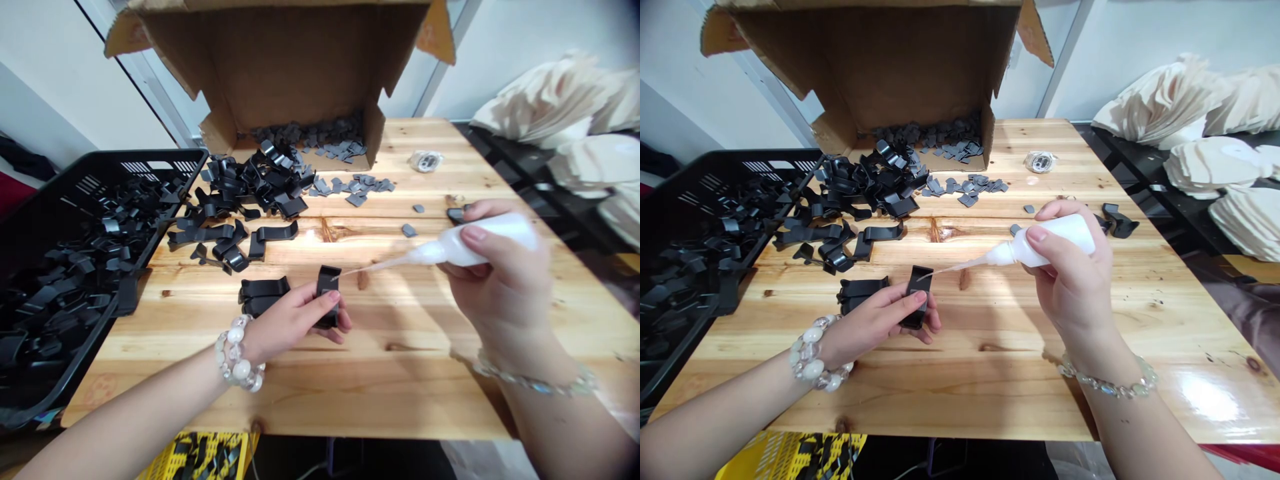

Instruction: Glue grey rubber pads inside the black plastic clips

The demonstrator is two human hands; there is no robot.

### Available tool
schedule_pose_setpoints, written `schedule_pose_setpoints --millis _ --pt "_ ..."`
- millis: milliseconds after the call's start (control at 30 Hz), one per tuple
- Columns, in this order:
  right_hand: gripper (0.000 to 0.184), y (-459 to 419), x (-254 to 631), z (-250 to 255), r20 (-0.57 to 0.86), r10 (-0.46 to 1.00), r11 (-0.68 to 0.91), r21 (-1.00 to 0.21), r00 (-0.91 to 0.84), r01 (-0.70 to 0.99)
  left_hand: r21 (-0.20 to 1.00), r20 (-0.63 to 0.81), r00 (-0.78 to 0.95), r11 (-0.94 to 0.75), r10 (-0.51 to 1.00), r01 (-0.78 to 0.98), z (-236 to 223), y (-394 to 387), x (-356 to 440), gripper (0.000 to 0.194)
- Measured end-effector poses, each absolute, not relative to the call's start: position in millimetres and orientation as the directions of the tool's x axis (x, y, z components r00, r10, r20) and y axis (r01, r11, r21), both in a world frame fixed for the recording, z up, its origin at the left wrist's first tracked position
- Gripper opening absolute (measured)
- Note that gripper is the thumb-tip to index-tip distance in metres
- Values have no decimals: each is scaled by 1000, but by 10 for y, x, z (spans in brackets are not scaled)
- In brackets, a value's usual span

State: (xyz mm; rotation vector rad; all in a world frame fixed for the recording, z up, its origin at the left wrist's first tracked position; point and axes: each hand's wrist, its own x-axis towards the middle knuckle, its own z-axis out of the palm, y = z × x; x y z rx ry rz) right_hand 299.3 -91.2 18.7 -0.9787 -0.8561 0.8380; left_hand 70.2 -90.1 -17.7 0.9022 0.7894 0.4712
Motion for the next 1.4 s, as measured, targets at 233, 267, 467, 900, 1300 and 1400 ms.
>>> schedule_pose_setpoints --millis 233,267,467,900,1300,1400 --pt "21 -921 2985 160 238 891 323 -931 387 -169 834 -406 652 551 640 -21 -150 -893 705 29" --pt "22 -921 2985 158 243 890 325 -931 387 -163 834 -407 654 551 638 -18 -148 -893 706 29" --pt "21 -919 2986 146 255 884 332 -933 392 -141 836 -413 661 549 626 2 -161 -901 703 28" --pt "22 -930 2980 145 291 873 350 -933 392 -88 838 -425 669 544 609 36 -168 -897 702 26" --pt "23 -934 2988 129 304 867 354 -933 396 -58 839 -425 686 541 591 53 -191 -890 697 28" --pt "23 -920 2989 120 314 858 364 -930 406 -49 837 -427 687 544 588 55 -192 -887 697 27"
